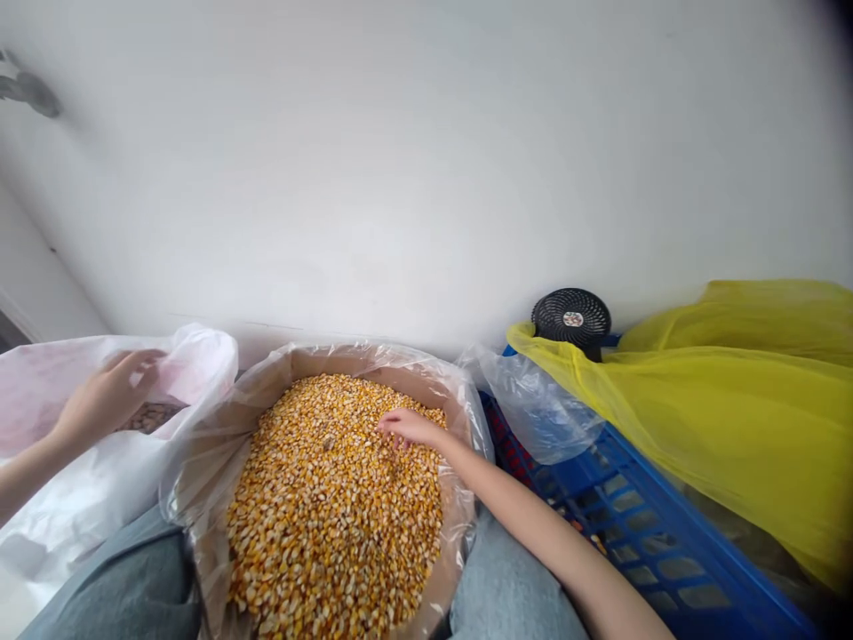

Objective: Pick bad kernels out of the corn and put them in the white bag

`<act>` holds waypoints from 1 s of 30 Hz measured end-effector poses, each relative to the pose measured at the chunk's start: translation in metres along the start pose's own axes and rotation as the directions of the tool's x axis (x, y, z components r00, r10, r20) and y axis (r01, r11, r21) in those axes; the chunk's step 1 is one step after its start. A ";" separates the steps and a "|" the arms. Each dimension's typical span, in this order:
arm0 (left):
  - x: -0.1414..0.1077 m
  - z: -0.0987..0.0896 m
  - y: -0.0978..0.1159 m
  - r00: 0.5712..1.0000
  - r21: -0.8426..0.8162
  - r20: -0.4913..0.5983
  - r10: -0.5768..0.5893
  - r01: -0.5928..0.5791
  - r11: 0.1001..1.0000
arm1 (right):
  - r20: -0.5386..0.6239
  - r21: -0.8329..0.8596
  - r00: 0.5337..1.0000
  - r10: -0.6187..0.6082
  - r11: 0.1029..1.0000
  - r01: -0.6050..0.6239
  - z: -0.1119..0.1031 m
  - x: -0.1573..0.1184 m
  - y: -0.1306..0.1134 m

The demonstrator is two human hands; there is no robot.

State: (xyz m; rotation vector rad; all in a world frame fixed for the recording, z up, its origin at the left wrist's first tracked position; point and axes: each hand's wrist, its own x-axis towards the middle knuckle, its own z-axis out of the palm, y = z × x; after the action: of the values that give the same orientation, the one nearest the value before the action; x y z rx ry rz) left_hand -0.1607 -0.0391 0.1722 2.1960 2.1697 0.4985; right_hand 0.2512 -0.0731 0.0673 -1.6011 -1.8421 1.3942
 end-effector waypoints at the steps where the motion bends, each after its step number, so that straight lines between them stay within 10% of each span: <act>1: 0.002 0.003 0.005 0.997 -0.020 -0.063 0.036 -0.037 0.999 | -0.087 -0.032 0.996 -0.024 0.999 0.021 -0.003 0.006 0.003; 6: -0.002 0.028 0.065 0.921 -0.231 0.007 0.389 -0.377 0.897 | -0.297 -0.301 0.908 -0.294 0.932 0.203 -0.005 0.017 0.011; 14: -0.016 0.164 0.133 0.510 -0.207 0.360 0.781 -0.773 0.600 | 0.111 -0.602 0.886 -0.450 0.679 0.420 0.035 0.032 0.020; 18: -0.028 0.193 0.126 0.493 -0.157 0.291 0.820 -0.821 0.549 | 0.084 -0.622 0.919 -0.386 0.700 0.351 0.041 0.041 0.026; 30: -0.030 0.186 0.117 0.476 -0.153 0.244 0.845 -0.842 0.518 | -0.173 -0.457 0.969 -0.177 0.886 0.080 0.022 0.037 0.034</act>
State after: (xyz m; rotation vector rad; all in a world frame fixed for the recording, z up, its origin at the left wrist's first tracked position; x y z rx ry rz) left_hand -0.0030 -0.0334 0.0164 2.9754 0.7675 0.1306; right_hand 0.2417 -0.0537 0.0162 -1.7096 -2.1958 0.7371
